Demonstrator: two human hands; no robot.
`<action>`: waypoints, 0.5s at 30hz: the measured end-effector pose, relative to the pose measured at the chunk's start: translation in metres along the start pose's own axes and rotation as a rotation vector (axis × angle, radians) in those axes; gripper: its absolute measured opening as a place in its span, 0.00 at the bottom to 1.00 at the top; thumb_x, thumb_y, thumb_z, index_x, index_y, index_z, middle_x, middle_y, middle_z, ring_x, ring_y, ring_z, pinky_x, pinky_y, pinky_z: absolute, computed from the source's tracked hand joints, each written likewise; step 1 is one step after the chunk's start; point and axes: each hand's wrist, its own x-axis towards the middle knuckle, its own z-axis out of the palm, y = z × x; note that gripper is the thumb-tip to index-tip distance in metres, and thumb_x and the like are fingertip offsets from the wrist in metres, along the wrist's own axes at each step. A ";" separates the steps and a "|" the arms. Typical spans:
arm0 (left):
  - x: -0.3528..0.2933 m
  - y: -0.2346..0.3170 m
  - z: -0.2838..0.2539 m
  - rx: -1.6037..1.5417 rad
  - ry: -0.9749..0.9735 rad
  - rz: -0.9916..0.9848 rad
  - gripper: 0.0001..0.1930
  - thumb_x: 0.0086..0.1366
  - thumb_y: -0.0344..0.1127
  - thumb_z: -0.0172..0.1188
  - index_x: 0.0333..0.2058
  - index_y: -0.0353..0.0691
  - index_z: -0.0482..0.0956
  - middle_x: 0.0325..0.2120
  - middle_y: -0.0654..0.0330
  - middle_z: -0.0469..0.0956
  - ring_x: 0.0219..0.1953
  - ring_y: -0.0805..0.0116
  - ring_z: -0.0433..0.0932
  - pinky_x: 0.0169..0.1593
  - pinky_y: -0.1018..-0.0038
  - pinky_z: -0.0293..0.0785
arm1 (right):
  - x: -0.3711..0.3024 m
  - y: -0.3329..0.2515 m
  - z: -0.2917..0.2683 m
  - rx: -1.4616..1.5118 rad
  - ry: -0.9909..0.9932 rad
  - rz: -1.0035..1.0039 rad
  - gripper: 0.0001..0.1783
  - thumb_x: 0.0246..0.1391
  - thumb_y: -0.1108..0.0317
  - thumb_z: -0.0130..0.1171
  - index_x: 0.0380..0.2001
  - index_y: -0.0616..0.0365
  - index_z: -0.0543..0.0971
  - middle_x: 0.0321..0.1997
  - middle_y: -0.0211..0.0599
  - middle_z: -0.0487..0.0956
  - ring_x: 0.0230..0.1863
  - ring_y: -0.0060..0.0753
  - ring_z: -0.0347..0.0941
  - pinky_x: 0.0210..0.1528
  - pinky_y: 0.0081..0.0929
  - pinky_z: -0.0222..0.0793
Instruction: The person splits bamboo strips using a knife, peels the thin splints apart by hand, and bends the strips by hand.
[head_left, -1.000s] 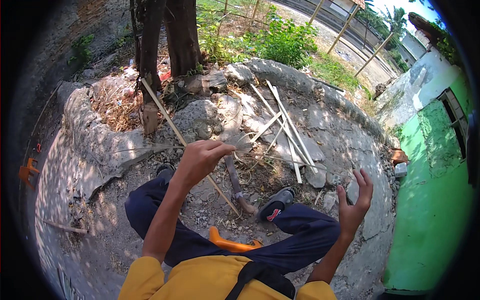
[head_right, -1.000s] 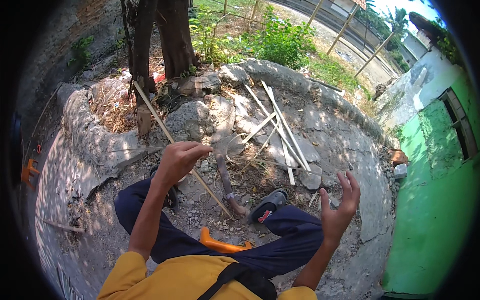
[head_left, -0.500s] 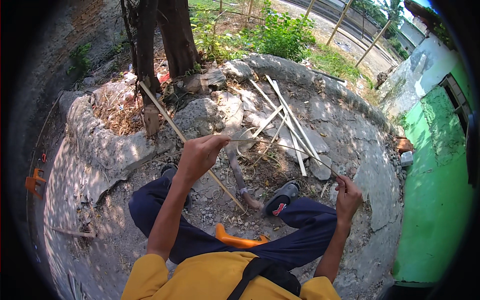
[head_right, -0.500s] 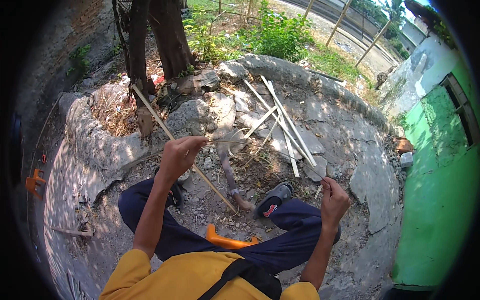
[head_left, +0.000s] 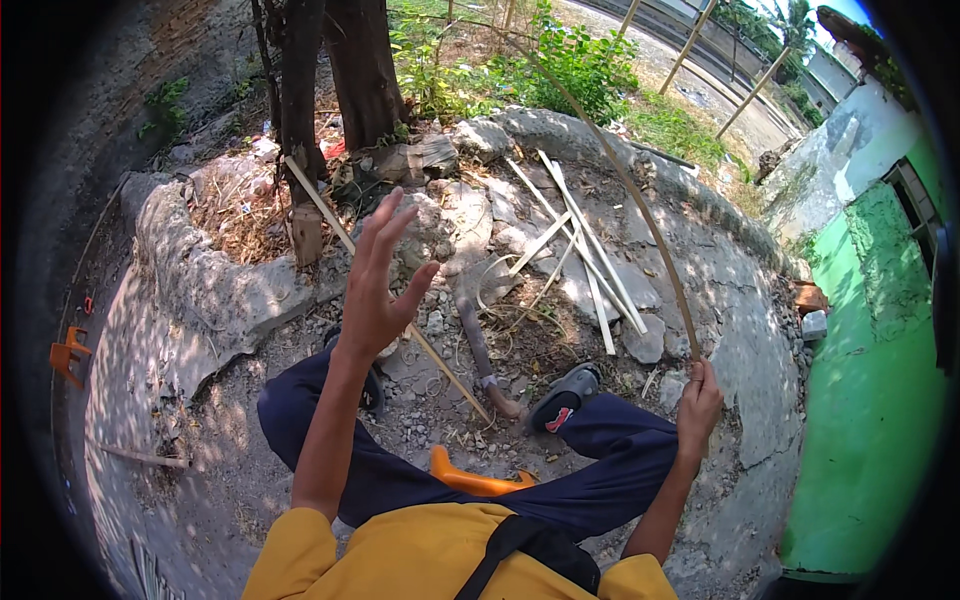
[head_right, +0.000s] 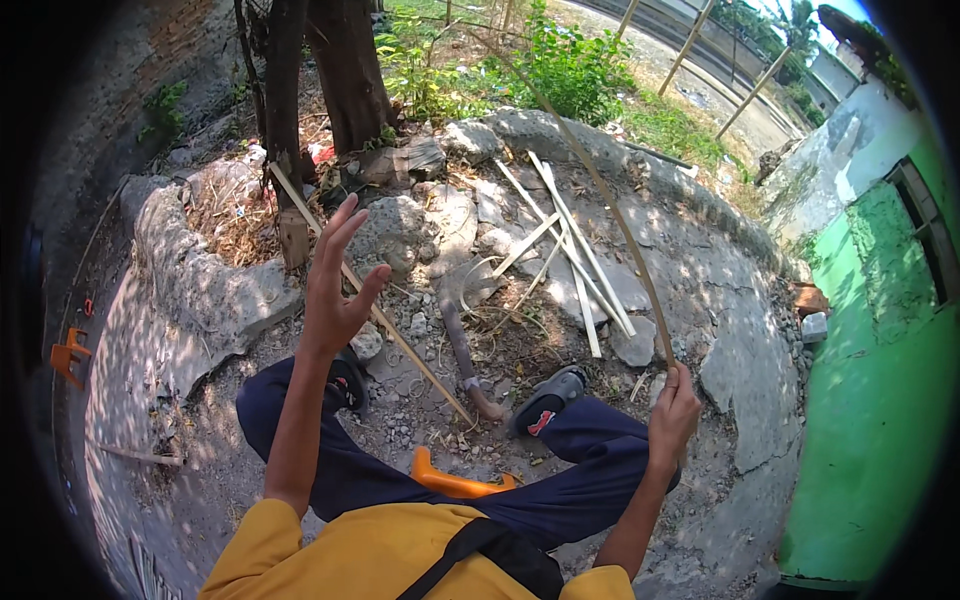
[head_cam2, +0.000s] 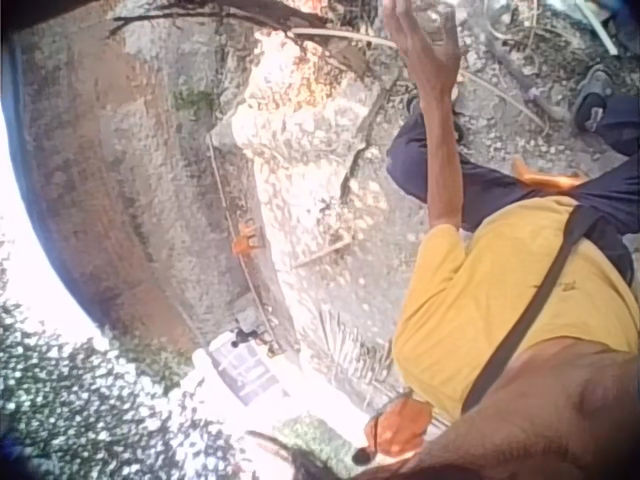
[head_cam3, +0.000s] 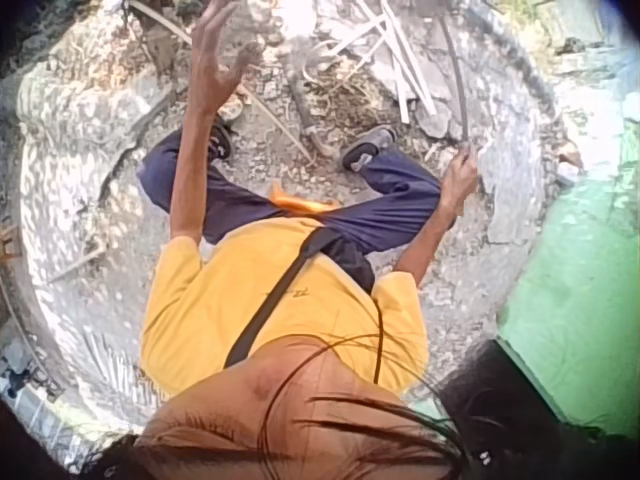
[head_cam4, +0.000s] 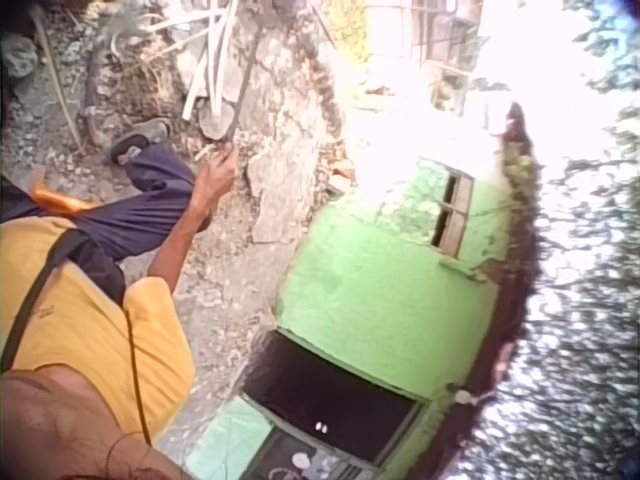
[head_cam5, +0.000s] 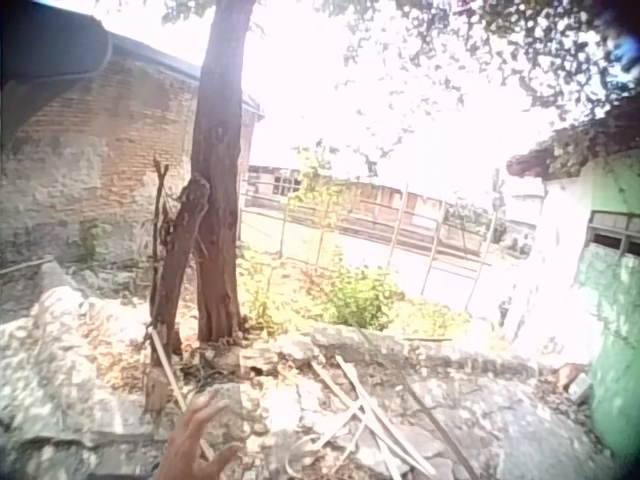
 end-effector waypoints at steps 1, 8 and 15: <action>0.000 -0.001 0.000 -0.006 -0.011 -0.033 0.33 0.72 0.46 0.66 0.70 0.45 0.67 0.74 0.47 0.62 0.75 0.43 0.62 0.76 0.50 0.58 | -0.004 0.000 0.005 0.106 -0.049 -0.010 0.18 0.78 0.56 0.50 0.48 0.55 0.86 0.17 0.38 0.73 0.18 0.30 0.68 0.25 0.36 0.61; -0.002 -0.001 0.002 -0.018 0.032 -0.075 0.33 0.73 0.44 0.64 0.71 0.43 0.64 0.73 0.45 0.62 0.75 0.44 0.61 0.76 0.51 0.59 | -0.016 -0.007 0.043 -0.075 -0.208 -0.074 0.16 0.77 0.58 0.49 0.51 0.51 0.85 0.21 0.44 0.76 0.24 0.44 0.75 0.28 0.44 0.66; -0.001 0.002 -0.003 0.090 0.138 0.034 0.32 0.73 0.46 0.64 0.69 0.42 0.66 0.73 0.47 0.62 0.76 0.44 0.59 0.76 0.49 0.56 | -0.032 -0.022 0.054 -0.179 -0.312 -0.245 0.13 0.74 0.57 0.53 0.51 0.45 0.83 0.28 0.54 0.83 0.36 0.66 0.82 0.36 0.59 0.74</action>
